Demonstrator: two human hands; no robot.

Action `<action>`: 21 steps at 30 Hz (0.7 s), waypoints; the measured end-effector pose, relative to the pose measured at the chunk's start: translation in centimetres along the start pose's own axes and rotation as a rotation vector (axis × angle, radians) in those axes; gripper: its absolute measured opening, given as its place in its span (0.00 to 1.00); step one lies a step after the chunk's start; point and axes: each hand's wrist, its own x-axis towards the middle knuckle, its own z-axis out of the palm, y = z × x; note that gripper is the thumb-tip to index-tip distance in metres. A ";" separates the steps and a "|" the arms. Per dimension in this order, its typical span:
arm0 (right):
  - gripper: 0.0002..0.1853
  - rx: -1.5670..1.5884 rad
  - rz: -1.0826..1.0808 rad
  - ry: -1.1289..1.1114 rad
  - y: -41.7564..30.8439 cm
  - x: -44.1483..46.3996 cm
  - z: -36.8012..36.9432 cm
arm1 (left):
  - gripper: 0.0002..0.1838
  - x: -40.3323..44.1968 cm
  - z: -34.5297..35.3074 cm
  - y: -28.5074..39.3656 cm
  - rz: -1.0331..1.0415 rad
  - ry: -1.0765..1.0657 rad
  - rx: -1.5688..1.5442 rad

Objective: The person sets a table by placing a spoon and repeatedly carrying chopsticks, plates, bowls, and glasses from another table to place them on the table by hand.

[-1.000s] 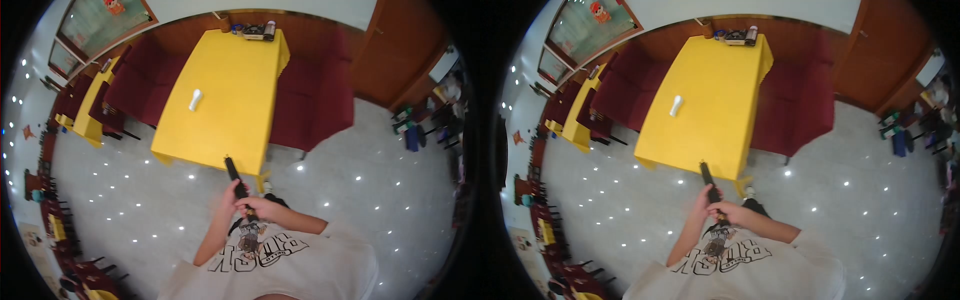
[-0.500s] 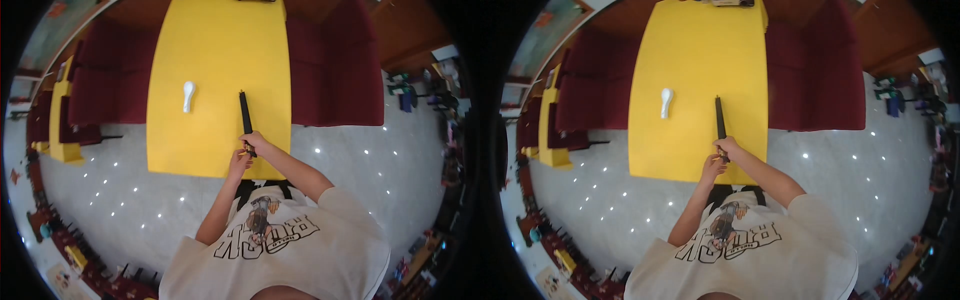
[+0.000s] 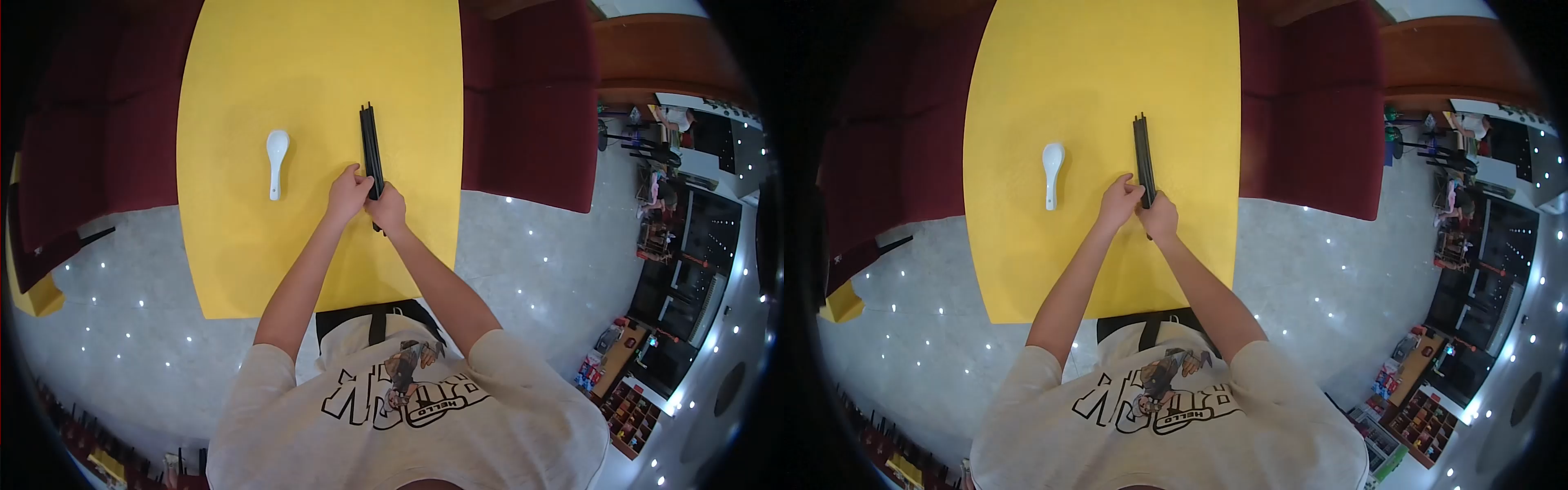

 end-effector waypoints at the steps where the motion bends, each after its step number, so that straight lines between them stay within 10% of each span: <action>1: 0.15 -0.006 0.006 0.005 0.0 -0.2 0.1 | 0.27 0.0 0.3 0.6 -0.001 0.010 0.055; 12: 0.22 -0.130 -0.118 0.070 -0.9 -1.1 0.0 | 0.20 0.2 0.8 2.6 -0.012 0.140 0.351; 21: 0.23 0.109 -0.202 0.027 -0.6 0.1 -1.3 | 0.12 -1.4 2.4 0.7 -0.077 0.159 -0.428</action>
